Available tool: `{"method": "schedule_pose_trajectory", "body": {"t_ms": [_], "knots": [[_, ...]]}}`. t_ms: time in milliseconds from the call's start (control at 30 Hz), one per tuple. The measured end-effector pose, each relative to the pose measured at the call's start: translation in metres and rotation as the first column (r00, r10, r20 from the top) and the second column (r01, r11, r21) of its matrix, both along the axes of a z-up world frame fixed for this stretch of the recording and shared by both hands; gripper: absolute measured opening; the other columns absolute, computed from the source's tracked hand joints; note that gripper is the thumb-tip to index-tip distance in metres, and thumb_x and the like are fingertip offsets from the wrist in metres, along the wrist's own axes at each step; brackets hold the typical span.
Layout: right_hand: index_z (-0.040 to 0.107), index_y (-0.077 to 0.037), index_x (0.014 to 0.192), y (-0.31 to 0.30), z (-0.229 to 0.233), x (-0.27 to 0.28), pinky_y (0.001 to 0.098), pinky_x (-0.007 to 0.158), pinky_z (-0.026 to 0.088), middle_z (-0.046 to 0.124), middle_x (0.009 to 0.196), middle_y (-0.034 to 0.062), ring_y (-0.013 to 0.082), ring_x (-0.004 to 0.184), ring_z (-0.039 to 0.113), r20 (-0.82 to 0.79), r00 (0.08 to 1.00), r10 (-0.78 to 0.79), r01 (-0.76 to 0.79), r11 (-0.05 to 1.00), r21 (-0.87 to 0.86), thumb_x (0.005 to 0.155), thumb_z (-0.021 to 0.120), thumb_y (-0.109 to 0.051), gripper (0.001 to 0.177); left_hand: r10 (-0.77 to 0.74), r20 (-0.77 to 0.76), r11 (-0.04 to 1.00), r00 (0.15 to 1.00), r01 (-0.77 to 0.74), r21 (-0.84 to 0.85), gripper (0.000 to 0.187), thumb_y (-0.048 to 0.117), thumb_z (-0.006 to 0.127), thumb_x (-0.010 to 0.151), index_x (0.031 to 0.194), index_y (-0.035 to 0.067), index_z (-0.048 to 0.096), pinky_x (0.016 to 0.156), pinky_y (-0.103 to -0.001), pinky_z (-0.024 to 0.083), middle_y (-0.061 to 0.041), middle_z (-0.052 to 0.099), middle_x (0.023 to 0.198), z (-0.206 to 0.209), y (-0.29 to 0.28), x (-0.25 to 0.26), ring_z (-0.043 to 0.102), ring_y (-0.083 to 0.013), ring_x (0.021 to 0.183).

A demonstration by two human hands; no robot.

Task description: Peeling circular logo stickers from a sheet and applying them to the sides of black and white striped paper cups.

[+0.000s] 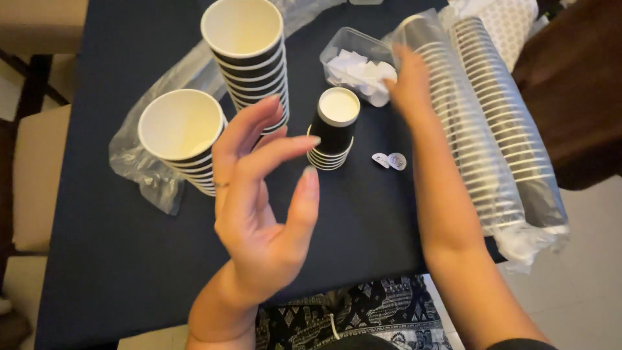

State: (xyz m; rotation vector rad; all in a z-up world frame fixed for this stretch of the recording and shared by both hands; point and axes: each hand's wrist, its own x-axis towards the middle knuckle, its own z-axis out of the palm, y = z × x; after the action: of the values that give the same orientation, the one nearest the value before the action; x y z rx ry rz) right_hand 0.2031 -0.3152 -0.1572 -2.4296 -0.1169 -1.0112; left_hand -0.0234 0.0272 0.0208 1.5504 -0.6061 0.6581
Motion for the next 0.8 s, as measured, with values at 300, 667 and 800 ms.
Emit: {"method": "schedule_pose_trajectory", "body": {"t_ms": [300,667,800], "knots": [[0.070,-0.013,0.111,0.005,-0.011,-0.077,0.0394,0.081,0.051,0.074,0.101,0.0089,0.0277,0.094,0.070,-0.795,0.606,-0.016,-0.232,0.953,-0.196,0.068,0.093,-0.031,0.052,-0.015,0.058,1.000,0.998,0.015,0.000,0.014,0.003,0.057,0.098,0.109,0.000,0.066,0.113,-0.043,0.061,-0.027,0.049,0.135,-0.001,0.010,-0.004,0.061,-0.0357,0.129],[0.075,-0.018,0.083,0.035,0.029,-0.101,0.0349,0.082,0.054,0.077,0.081,0.0001,0.0201,0.082,0.074,-0.670,0.741,-0.052,-0.094,0.979,-0.180,0.072,0.071,0.000,0.021,0.010,0.115,1.000,0.993,-0.010,0.007,0.015,0.002,0.055,0.096,0.105,-0.001,0.067,0.105,-0.044,0.063,-0.030,0.056,0.127,0.003,0.009,-0.004,0.063,-0.0358,0.120],[0.071,-0.014,0.111,0.082,0.116,-0.156,0.0250,0.069,0.042,0.059,0.078,-0.0017,0.0090,0.070,0.053,-0.325,0.917,0.231,-0.129,0.943,0.306,0.095,0.067,-0.006,0.018,-0.098,0.156,0.986,0.983,0.076,0.145,0.009,0.002,0.064,0.098,0.105,0.001,0.069,0.104,-0.041,0.057,-0.021,0.067,0.117,0.006,0.003,0.005,0.068,-0.0318,0.111]]}}
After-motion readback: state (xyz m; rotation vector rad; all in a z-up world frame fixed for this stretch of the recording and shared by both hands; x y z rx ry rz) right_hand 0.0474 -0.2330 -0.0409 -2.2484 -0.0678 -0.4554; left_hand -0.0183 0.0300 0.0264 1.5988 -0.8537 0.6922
